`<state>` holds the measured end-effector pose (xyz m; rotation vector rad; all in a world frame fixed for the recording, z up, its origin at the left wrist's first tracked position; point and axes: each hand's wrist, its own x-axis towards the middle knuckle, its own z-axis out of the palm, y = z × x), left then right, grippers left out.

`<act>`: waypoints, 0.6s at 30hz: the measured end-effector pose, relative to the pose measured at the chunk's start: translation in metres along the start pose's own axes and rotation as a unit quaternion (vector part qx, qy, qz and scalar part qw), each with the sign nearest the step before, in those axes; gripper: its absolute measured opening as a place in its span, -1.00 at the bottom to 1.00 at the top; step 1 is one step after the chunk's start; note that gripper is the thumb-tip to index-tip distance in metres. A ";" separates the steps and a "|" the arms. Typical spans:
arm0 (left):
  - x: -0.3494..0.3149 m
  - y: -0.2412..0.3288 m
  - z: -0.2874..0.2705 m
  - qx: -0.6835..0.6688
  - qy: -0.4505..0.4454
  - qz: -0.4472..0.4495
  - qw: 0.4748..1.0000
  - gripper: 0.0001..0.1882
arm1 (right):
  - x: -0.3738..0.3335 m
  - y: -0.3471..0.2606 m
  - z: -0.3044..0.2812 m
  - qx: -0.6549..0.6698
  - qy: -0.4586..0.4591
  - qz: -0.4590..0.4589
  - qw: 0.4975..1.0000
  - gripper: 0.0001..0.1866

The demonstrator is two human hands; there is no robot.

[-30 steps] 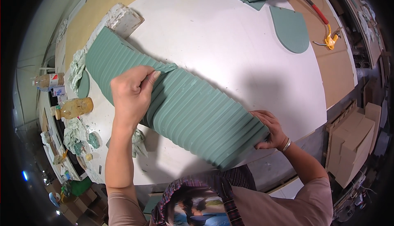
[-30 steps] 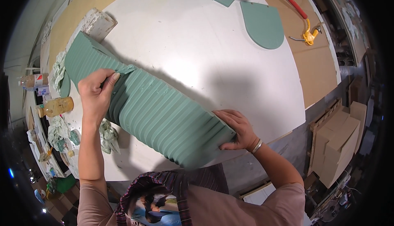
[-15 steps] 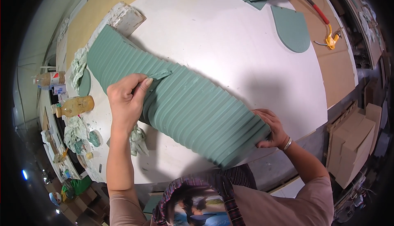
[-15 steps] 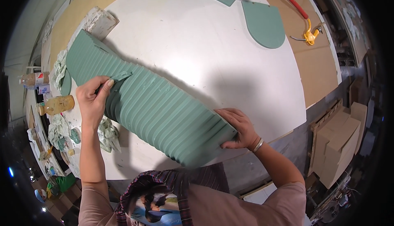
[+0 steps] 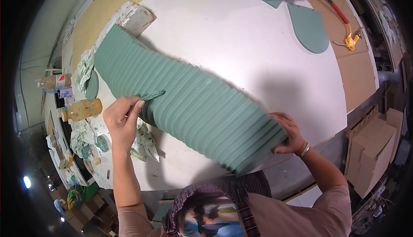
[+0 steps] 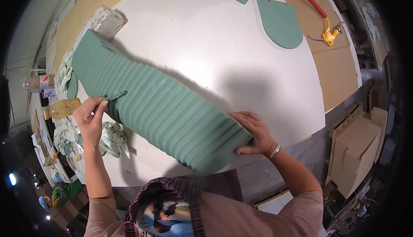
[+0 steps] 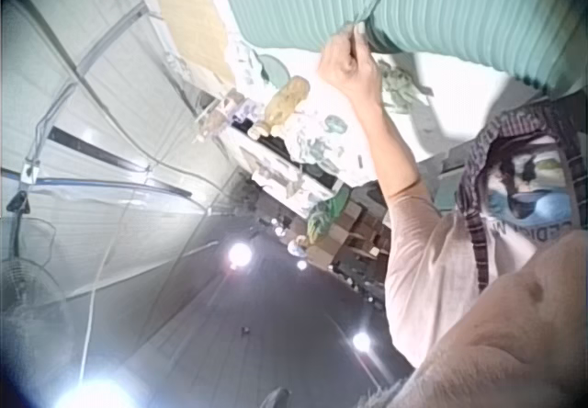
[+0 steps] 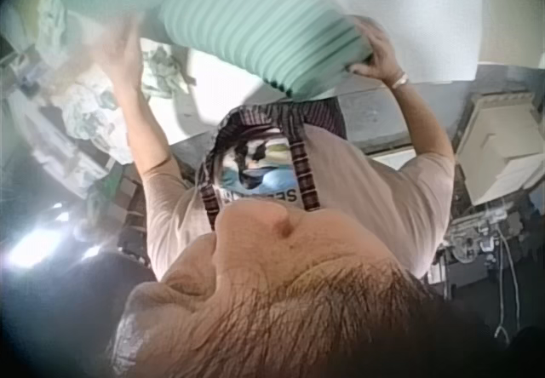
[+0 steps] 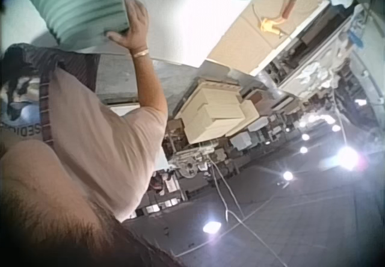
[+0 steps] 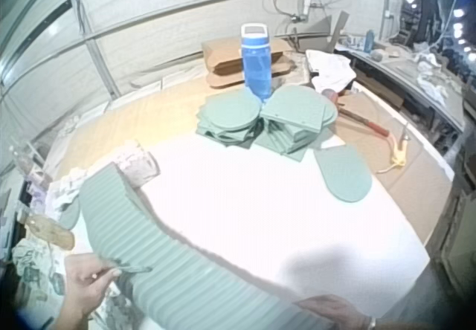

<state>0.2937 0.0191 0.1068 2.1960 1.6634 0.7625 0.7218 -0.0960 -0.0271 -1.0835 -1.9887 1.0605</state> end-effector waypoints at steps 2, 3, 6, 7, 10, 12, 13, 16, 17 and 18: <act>-0.002 -0.002 0.001 0.013 0.004 0.018 1.000 -0.90 | 0.001 0.000 0.000 0.000 -0.001 -0.003 1.000 -0.01; -0.004 -0.002 0.002 0.026 0.009 0.036 0.999 -0.90 | 0.000 0.000 0.001 0.000 0.001 -0.001 1.000 -0.02; -0.004 -0.006 0.010 0.033 0.019 0.061 0.997 -0.91 | 0.001 0.000 0.001 -0.002 0.000 -0.002 1.000 -0.02; -0.004 -0.008 0.012 0.032 0.025 0.074 0.996 -0.93 | 0.001 0.000 0.001 -0.004 0.000 -0.002 1.000 -0.01; -0.004 -0.013 0.017 0.023 0.041 0.079 0.996 -0.92 | 0.002 -0.001 0.001 -0.005 0.001 -0.001 1.000 -0.01; -0.006 -0.013 0.018 0.016 0.042 0.070 0.997 -0.92 | 0.001 -0.001 0.001 -0.006 0.000 0.000 1.000 -0.01; -0.006 -0.013 0.018 0.009 0.043 0.062 0.997 -0.93 | 0.001 -0.001 0.001 -0.006 0.000 0.003 1.000 -0.01; -0.003 -0.010 0.021 0.013 0.046 0.079 0.996 -0.93 | 0.000 0.000 0.002 -0.006 0.002 -0.001 1.000 0.00; -0.001 -0.008 0.021 0.013 0.046 0.080 0.996 -0.93 | 0.000 0.000 0.002 -0.005 0.003 -0.001 1.000 0.00; 0.001 -0.006 0.021 0.021 0.044 0.083 0.995 -0.93 | 0.000 0.001 0.001 -0.008 0.002 0.000 1.000 0.00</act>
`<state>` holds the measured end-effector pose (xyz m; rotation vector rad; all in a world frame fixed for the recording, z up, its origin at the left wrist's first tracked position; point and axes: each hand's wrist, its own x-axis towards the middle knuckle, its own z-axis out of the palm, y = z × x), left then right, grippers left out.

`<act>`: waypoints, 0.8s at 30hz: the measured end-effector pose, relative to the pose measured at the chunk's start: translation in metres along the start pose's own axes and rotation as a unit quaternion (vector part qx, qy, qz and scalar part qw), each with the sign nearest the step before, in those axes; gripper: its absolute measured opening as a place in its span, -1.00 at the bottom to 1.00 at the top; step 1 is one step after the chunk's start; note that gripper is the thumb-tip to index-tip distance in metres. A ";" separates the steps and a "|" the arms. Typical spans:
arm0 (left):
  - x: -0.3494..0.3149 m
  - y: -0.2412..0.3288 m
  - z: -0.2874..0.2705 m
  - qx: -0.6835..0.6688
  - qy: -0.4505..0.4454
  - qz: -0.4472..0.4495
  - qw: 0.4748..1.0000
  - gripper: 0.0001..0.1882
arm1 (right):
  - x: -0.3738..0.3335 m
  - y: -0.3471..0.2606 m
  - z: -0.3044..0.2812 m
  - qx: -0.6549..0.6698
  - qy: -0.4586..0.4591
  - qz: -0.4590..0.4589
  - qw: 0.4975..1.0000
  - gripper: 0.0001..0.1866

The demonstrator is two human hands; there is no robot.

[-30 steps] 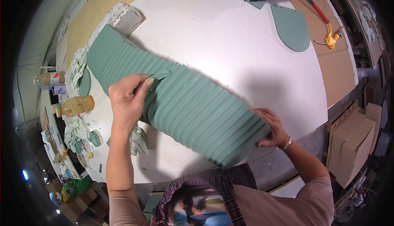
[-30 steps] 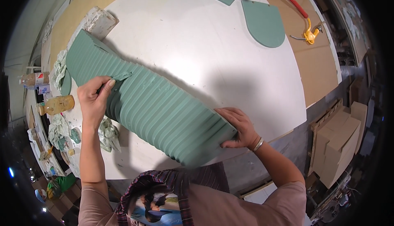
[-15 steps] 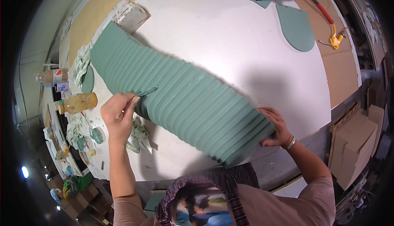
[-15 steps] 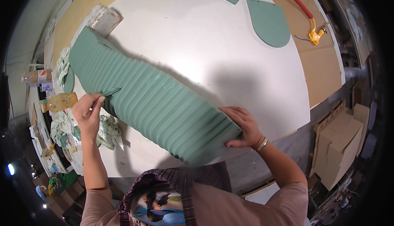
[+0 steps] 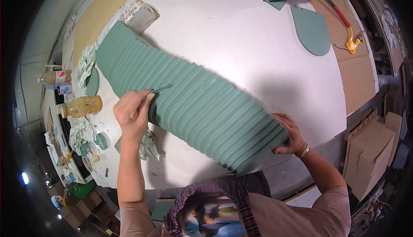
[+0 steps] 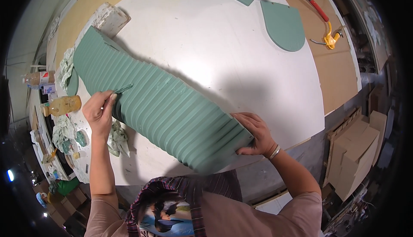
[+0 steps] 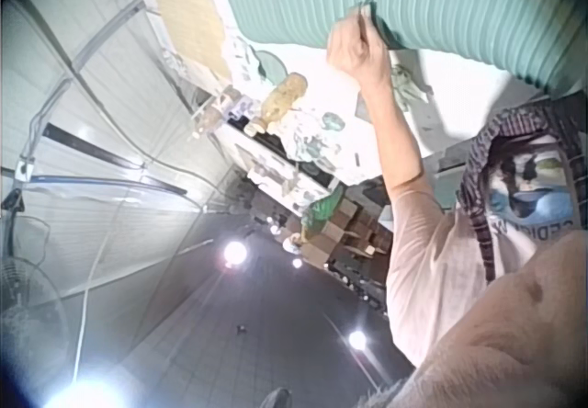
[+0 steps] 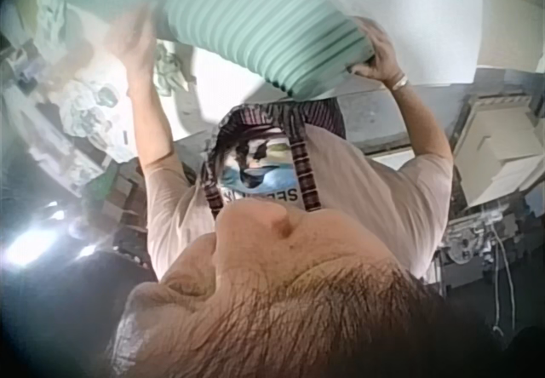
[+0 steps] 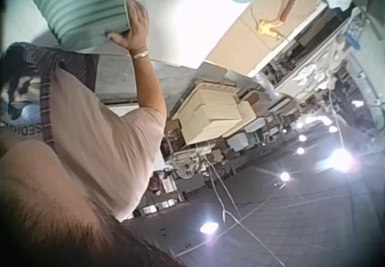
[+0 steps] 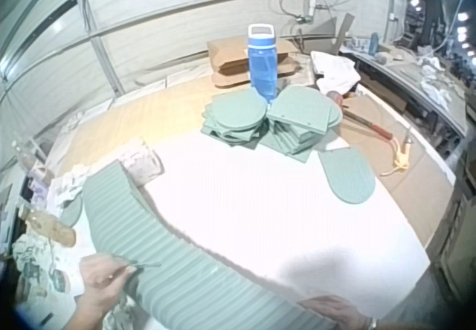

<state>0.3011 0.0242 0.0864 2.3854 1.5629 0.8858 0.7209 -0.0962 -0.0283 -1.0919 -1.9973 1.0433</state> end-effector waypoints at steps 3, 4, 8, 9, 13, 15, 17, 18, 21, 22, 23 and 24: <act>0.000 -0.005 -0.001 0.005 0.014 -0.020 1.000 -0.93 | -0.001 0.000 0.000 -0.002 -0.001 0.000 1.000 0.01; -0.001 -0.007 -0.002 0.002 0.031 -0.045 0.999 -0.93 | -0.001 0.001 0.001 -0.001 -0.002 -0.001 1.000 0.01; 0.000 -0.017 -0.009 -0.032 0.053 -0.114 0.992 -0.93 | 0.001 -0.001 0.000 0.005 -0.001 0.001 1.000 0.00; 0.001 -0.017 -0.010 -0.031 0.053 -0.114 0.992 -0.93 | 0.001 -0.001 -0.001 0.001 -0.002 0.003 1.000 0.00; 0.002 -0.018 -0.010 -0.049 0.030 -0.126 0.990 -0.93 | 0.000 0.000 -0.001 -0.004 -0.002 0.006 1.000 0.01; 0.004 -0.020 -0.008 -0.040 0.023 -0.126 0.991 -0.92 | 0.001 0.000 -0.001 -0.004 -0.003 0.004 1.000 0.00; 0.007 -0.021 -0.007 -0.061 0.031 -0.144 0.987 -0.92 | 0.001 0.000 0.000 -0.003 -0.003 0.002 1.000 0.00; 0.007 -0.022 -0.007 -0.062 0.031 -0.144 0.987 -0.92 | 0.001 0.000 0.000 -0.002 -0.003 0.000 1.000 0.00; 0.007 -0.024 -0.008 -0.110 0.024 -0.174 0.978 -0.93 | 0.001 0.000 0.000 -0.002 -0.004 -0.002 1.000 0.00; 0.007 -0.025 -0.008 -0.107 0.014 -0.174 0.979 -0.92 | 0.000 0.000 0.000 -0.004 -0.005 -0.002 1.000 0.00; 0.008 -0.025 -0.007 -0.105 0.004 -0.173 0.979 -0.91 | 0.000 0.000 0.000 -0.004 -0.005 -0.001 1.000 0.00; 0.009 -0.025 -0.008 -0.104 0.004 -0.174 0.979 -0.91 | 0.001 0.000 0.000 -0.005 -0.005 -0.003 1.000 0.00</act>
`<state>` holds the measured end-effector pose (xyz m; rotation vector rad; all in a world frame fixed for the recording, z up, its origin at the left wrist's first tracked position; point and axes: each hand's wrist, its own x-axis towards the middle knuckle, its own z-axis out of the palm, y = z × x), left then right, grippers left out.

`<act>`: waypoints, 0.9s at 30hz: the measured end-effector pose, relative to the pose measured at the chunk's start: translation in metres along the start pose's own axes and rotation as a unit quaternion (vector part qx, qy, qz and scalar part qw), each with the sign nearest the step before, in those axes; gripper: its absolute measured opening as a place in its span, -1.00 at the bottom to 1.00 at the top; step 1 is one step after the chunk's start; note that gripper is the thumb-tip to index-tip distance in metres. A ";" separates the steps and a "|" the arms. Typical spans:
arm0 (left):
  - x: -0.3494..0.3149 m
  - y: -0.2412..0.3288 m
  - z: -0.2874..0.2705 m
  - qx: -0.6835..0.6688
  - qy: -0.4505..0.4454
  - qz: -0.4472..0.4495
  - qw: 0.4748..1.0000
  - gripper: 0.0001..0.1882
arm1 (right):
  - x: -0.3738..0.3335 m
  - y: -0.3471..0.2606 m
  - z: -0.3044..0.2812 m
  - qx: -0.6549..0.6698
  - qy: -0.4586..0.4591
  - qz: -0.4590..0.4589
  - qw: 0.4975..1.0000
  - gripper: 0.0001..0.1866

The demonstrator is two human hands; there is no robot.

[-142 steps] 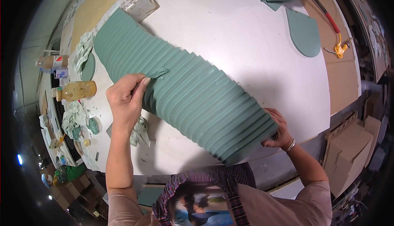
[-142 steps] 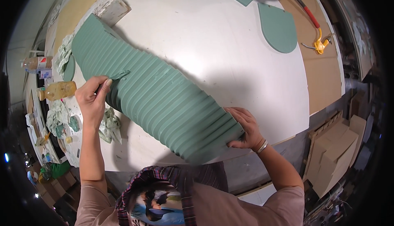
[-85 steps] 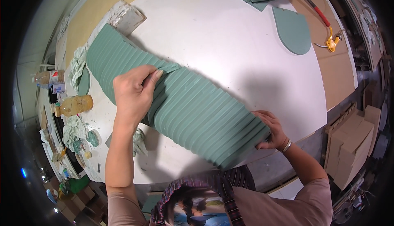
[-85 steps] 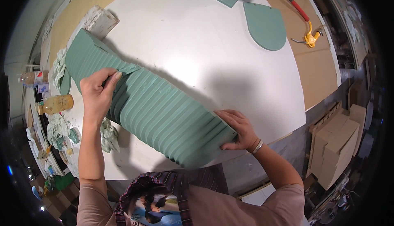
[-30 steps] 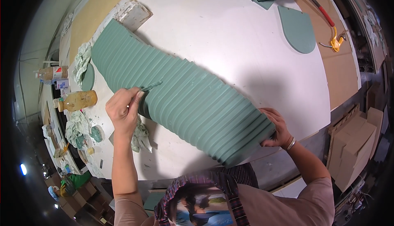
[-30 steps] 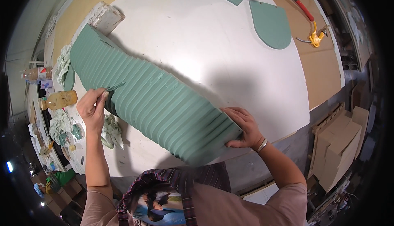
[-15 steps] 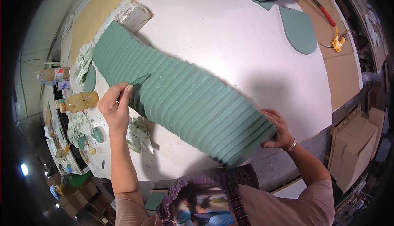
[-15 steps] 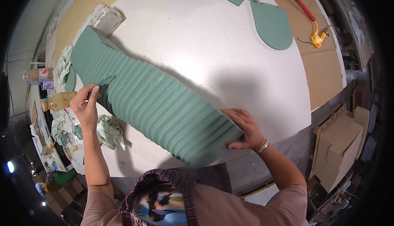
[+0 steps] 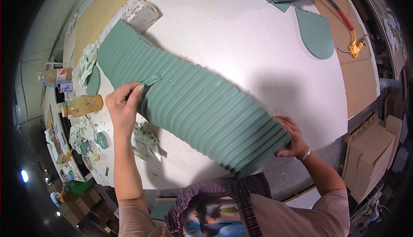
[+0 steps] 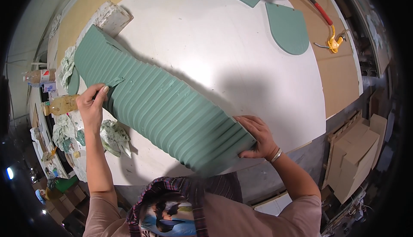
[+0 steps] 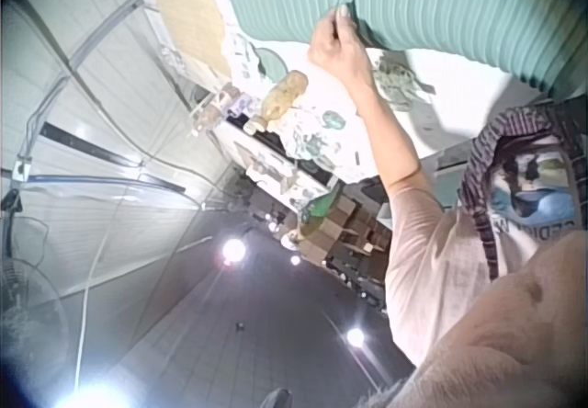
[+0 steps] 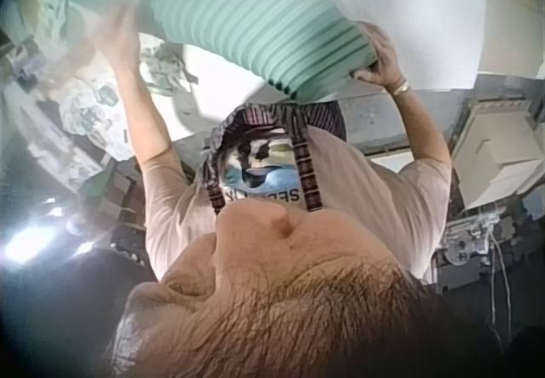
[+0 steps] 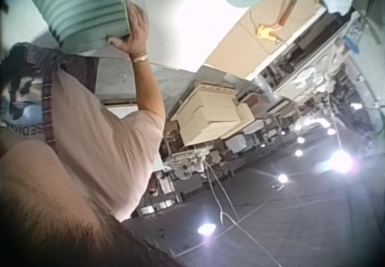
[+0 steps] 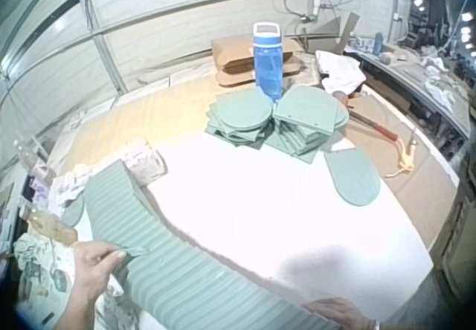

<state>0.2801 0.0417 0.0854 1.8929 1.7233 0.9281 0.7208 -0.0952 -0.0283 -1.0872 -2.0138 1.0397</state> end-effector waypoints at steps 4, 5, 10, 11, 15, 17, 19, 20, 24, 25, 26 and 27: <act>0.004 0.002 -0.002 0.005 -0.003 -0.021 1.000 -0.88 | -0.001 0.001 0.000 0.001 0.003 0.001 1.000 0.01; 0.005 0.003 -0.003 0.000 -0.008 -0.017 1.000 -0.87 | -0.001 0.000 0.000 0.000 0.003 0.001 1.000 0.01; 0.007 0.003 -0.001 -0.002 -0.015 -0.036 0.999 -0.88 | 0.000 0.000 0.000 0.002 0.003 0.006 1.000 0.01; 0.008 0.003 -0.002 -0.018 -0.013 -0.045 0.999 -0.88 | 0.000 0.000 0.000 0.003 0.002 0.005 1.000 0.01; 0.011 0.005 -0.005 -0.017 -0.033 -0.046 0.998 -0.88 | 0.000 0.000 0.001 0.001 0.003 0.006 1.000 0.01; 0.010 0.007 -0.004 -0.018 -0.057 -0.058 0.997 -0.88 | -0.001 0.000 0.001 0.003 0.004 0.007 1.000 0.01; 0.013 0.004 -0.003 -0.027 -0.056 -0.053 0.997 -0.87 | 0.000 0.000 0.001 0.001 0.004 0.005 1.000 0.02; 0.014 0.003 -0.002 -0.037 -0.055 -0.048 0.997 -0.87 | 0.000 0.000 0.001 0.001 0.004 0.005 1.000 0.02; 0.013 0.006 -0.002 -0.019 -0.037 -0.043 0.998 -0.87 | -0.001 0.000 0.001 0.003 0.004 0.007 1.000 0.02; 0.013 0.005 -0.003 -0.010 -0.038 -0.036 0.999 -0.86 | -0.001 0.000 0.001 0.004 0.003 0.008 1.000 0.01; 0.013 0.004 -0.003 -0.002 -0.040 -0.030 0.999 -0.86 | 0.000 0.000 0.000 0.004 0.004 0.008 1.000 0.01; 0.014 0.005 -0.002 -0.001 -0.040 -0.029 0.999 -0.86 | 0.000 0.000 0.000 0.003 0.003 0.008 1.000 0.01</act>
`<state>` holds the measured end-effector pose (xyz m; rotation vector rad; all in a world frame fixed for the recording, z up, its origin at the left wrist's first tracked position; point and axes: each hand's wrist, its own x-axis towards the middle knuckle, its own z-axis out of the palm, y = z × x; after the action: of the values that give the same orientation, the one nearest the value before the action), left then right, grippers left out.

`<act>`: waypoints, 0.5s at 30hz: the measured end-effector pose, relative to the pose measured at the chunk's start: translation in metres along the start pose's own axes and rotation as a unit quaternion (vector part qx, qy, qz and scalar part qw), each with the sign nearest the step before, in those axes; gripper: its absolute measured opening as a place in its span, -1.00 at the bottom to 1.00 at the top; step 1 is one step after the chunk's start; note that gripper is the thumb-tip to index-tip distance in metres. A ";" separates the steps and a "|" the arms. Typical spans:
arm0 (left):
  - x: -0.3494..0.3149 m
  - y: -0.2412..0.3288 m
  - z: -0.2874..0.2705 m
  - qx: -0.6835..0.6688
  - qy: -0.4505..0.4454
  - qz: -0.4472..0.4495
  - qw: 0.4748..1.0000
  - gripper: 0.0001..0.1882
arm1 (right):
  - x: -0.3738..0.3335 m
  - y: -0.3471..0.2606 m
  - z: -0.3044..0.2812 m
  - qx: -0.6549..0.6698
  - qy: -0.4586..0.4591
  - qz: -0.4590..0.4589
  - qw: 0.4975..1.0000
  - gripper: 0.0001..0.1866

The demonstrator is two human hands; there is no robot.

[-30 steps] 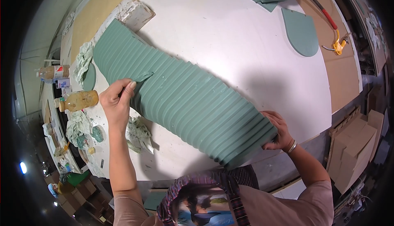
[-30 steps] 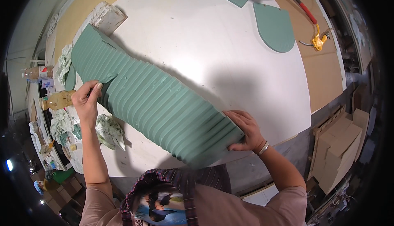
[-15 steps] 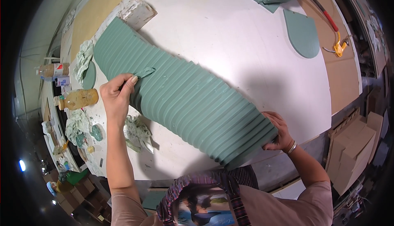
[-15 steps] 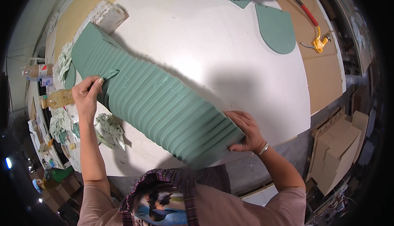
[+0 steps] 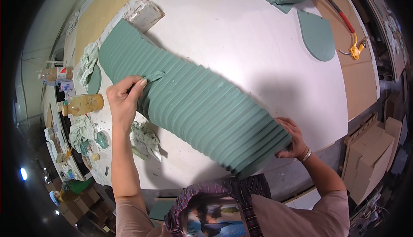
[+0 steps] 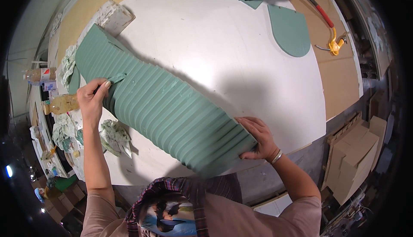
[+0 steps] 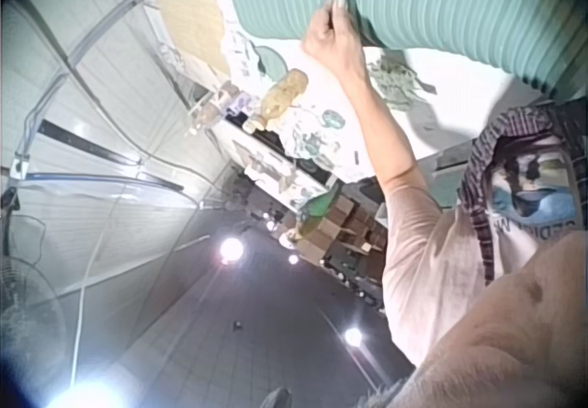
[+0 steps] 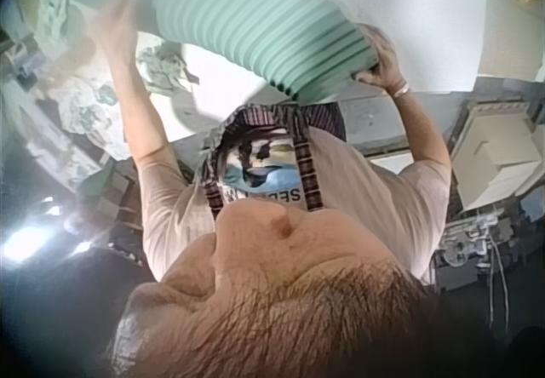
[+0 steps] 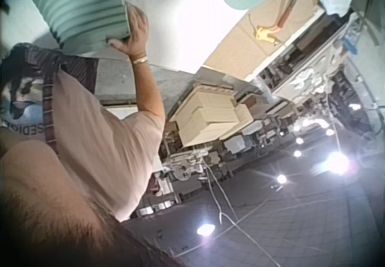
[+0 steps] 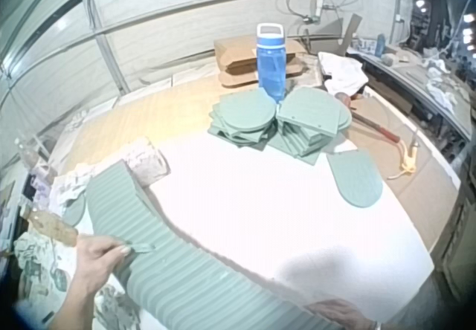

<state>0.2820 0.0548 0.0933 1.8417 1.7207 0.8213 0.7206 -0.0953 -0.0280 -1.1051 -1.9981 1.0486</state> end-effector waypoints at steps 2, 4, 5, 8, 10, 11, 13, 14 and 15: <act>0.006 0.003 0.003 -0.009 -0.003 0.012 1.000 -0.86 | 0.000 0.000 0.000 0.000 0.000 0.000 1.000 0.02; 0.010 0.008 0.006 -0.015 -0.005 0.023 1.000 -0.86 | 0.000 0.000 0.000 0.001 -0.003 0.000 1.000 0.02; 0.012 0.011 0.008 -0.021 -0.008 0.033 0.999 -0.86 | 0.000 0.000 0.000 0.001 -0.003 0.000 1.000 0.02; 0.020 0.021 0.017 0.018 -0.009 0.054 0.998 -0.89 | -0.001 0.000 0.001 0.000 -0.002 0.001 1.000 0.01; 0.027 0.025 0.020 0.028 -0.014 0.045 0.999 -0.89 | 0.000 -0.001 0.000 0.001 -0.002 0.001 1.000 0.01; 0.029 0.026 0.020 0.038 -0.018 0.035 0.999 -0.90 | -0.001 -0.001 0.000 0.001 -0.001 0.002 1.000 0.01; 0.031 0.026 0.022 0.035 -0.022 0.045 0.998 -0.88 | -0.001 0.000 0.000 -0.001 -0.005 -0.003 1.000 0.01; 0.031 0.026 0.023 0.033 -0.025 0.054 0.998 -0.85 | -0.001 0.000 -0.001 -0.001 -0.003 -0.002 1.000 0.01; 0.032 0.027 0.024 0.033 -0.026 0.054 0.998 -0.85 | 0.000 -0.001 0.000 -0.002 -0.004 -0.003 1.000 0.01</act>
<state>0.3186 0.0852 0.0986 1.9975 1.6461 0.7596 0.7207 -0.0954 -0.0272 -1.0976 -2.0085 1.0479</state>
